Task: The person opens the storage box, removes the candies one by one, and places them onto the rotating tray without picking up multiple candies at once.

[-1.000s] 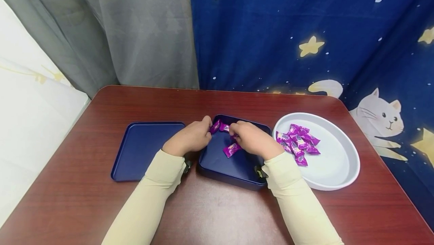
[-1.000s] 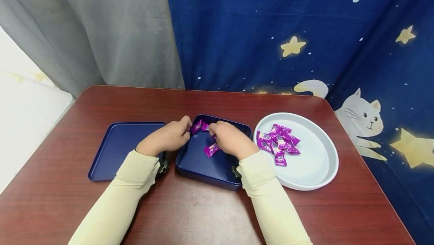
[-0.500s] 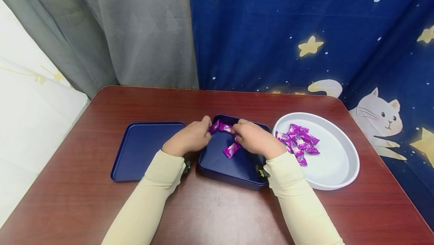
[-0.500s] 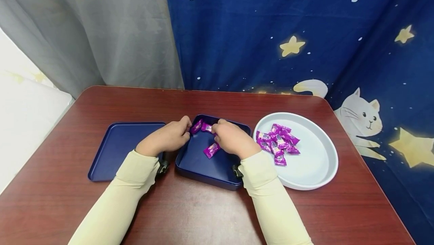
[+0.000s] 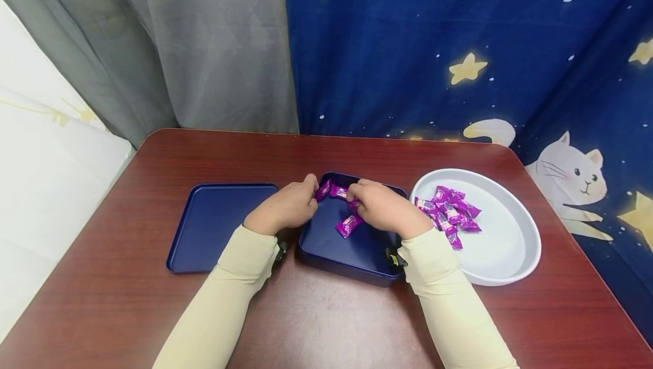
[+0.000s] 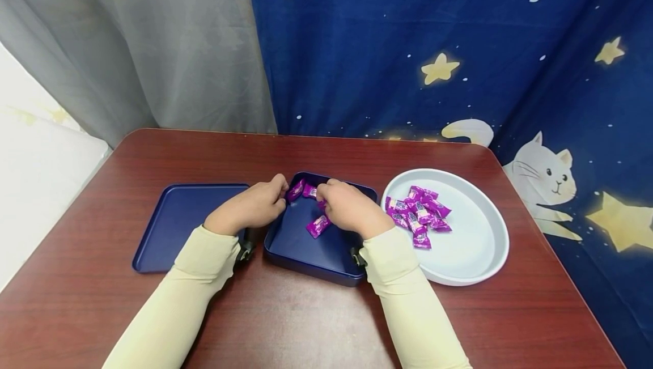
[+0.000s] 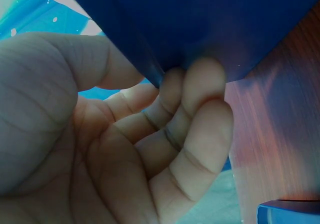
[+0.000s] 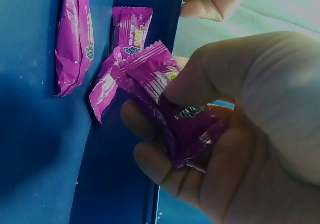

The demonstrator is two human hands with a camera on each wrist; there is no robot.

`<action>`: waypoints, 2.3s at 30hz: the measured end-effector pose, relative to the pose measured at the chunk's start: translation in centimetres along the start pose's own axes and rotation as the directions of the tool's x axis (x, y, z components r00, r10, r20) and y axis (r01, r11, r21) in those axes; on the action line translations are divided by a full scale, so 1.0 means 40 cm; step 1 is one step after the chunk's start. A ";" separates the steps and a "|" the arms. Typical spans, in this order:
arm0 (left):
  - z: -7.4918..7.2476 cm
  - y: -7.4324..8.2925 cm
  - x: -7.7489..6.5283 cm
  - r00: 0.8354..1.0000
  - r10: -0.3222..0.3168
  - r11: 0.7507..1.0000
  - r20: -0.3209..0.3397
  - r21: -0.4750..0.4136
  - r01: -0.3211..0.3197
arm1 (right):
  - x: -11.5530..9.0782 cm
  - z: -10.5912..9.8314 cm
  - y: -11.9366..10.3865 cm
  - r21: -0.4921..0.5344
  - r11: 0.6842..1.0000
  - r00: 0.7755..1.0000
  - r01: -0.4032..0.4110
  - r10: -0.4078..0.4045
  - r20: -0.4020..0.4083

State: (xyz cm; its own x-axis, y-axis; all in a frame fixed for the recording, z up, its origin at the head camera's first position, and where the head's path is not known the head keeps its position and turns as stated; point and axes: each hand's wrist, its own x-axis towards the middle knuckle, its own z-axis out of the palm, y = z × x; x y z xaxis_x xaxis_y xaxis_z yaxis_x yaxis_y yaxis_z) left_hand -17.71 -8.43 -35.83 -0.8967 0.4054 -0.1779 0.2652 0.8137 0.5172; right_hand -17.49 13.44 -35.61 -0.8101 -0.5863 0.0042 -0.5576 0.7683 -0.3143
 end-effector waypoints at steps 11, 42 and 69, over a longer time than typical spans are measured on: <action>-0.001 0.002 -0.005 1.000 0.004 1.000 0.000 0.001 -0.004 | 0.002 -0.005 0.000 0.016 1.000 1.000 -0.019 0.018 0.025; -0.003 0.001 -0.003 1.000 0.004 1.000 0.002 -0.002 -0.004 | -0.005 -0.013 0.006 0.026 0.999 1.000 0.026 -0.026 -0.010; -0.006 0.003 -0.011 1.000 0.023 1.000 -0.004 -0.002 -0.023 | -0.048 -0.071 -0.016 0.005 0.999 0.995 0.052 -0.051 -0.088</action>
State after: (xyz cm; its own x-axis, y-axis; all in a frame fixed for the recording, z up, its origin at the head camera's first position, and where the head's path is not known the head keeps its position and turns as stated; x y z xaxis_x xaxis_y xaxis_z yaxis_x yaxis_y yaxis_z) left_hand -17.38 -8.61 -35.51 -0.8917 0.4223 -0.1627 0.2849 0.8031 0.5233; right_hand -16.10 14.79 -32.73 -0.7934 -0.5997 0.1040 -0.5978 0.7356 -0.3186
